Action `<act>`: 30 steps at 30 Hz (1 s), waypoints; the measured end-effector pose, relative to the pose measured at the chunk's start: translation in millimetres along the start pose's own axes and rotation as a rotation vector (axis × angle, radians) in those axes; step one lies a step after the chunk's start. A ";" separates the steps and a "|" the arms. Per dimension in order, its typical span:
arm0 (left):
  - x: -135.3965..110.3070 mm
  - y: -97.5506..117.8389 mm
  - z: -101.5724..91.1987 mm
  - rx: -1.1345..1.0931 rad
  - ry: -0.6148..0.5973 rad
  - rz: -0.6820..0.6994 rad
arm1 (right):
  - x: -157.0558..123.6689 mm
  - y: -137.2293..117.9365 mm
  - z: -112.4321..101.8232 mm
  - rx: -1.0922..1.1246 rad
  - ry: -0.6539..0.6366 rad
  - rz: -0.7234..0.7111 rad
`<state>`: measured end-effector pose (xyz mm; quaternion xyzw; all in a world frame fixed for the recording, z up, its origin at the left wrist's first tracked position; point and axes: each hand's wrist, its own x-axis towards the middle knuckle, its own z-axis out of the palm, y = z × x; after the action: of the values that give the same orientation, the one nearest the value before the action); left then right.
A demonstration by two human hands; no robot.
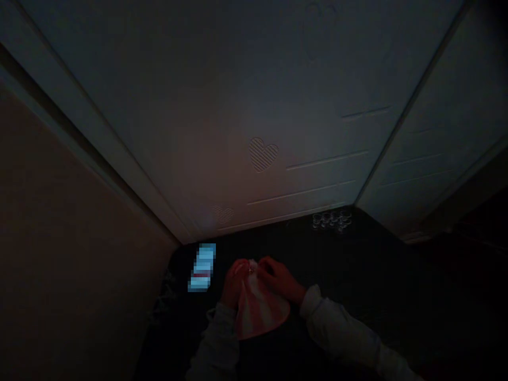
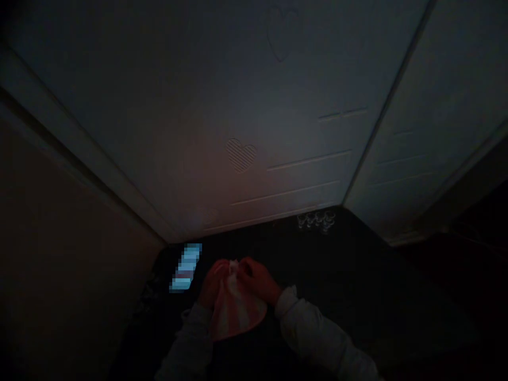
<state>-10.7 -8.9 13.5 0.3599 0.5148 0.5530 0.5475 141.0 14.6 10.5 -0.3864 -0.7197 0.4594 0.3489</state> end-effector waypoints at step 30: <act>-2.7 3.3 2.0 -0.006 0.003 -0.006 | 0.5 1.3 0.0 0.026 0.006 0.013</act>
<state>-9.1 -10.8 17.6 0.3558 0.5153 0.5533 0.5493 141.1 15.5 9.3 -0.3881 -0.7100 0.4698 0.3531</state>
